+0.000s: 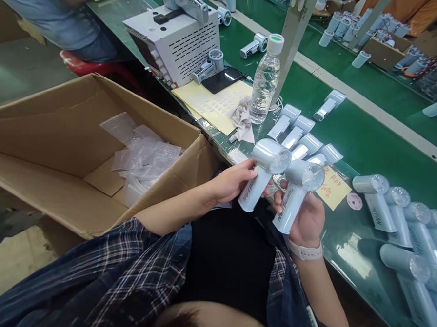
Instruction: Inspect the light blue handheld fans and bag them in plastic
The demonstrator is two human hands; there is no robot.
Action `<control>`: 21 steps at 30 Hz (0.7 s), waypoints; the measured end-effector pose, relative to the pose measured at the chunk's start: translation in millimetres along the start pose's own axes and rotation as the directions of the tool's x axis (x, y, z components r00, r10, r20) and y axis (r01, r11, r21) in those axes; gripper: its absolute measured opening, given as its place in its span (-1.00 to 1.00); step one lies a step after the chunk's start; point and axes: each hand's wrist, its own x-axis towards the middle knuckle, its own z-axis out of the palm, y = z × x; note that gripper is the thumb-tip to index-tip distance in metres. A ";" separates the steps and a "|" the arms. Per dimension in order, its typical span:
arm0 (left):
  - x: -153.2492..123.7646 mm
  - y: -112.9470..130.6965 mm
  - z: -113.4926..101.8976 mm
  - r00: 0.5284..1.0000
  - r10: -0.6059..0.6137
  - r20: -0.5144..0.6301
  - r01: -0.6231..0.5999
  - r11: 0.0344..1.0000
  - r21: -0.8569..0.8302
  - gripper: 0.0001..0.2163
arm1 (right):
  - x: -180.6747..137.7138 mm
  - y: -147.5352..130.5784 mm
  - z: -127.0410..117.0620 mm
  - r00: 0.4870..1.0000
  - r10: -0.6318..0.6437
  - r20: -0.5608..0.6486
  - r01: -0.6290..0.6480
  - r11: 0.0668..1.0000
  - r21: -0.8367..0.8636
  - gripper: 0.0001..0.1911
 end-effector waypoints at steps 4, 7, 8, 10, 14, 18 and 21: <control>-2.8 0.9 0.2 0.998 0.055 -0.006 -0.054 0.995 0.082 -0.52 | -0.6 0.2 -2.8 0.993 -0.092 -0.080 0.093 0.995 0.020 -0.68; -4.1 1.4 0.2 0.995 0.091 -0.030 -0.085 0.985 0.153 -0.50 | -1.7 3.6 -6.0 0.978 -0.135 -0.159 0.136 0.991 0.000 -0.61; -4.2 1.3 -0.2 0.995 0.098 -0.032 -0.092 0.982 0.168 -0.49 | -2.0 5.1 -6.7 0.974 -0.134 -0.182 0.135 0.991 -0.011 -0.58; -3.8 0.9 -1.3 0.993 0.114 -0.024 -0.108 0.979 0.174 -0.46 | -2.4 7.9 -7.1 0.968 -0.121 -0.219 0.117 0.993 -0.029 -0.56; -3.1 0.6 -2.7 0.991 0.133 -0.031 -0.126 0.978 0.164 -0.40 | -1.7 10.7 -3.4 0.974 -0.088 -0.209 0.080 0.996 -0.043 -0.67; -3.3 0.3 -2.7 0.990 0.113 -0.082 -0.094 0.974 0.208 -0.33 | 0.2 10.1 3.1 0.972 -0.070 -0.224 0.058 0.997 -0.058 -0.74; -2.5 -1.3 -3.0 0.988 0.095 -0.120 -0.062 0.966 0.252 -0.29 | 2.6 10.3 6.2 0.964 -0.047 -0.262 0.026 0.996 -0.082 -0.79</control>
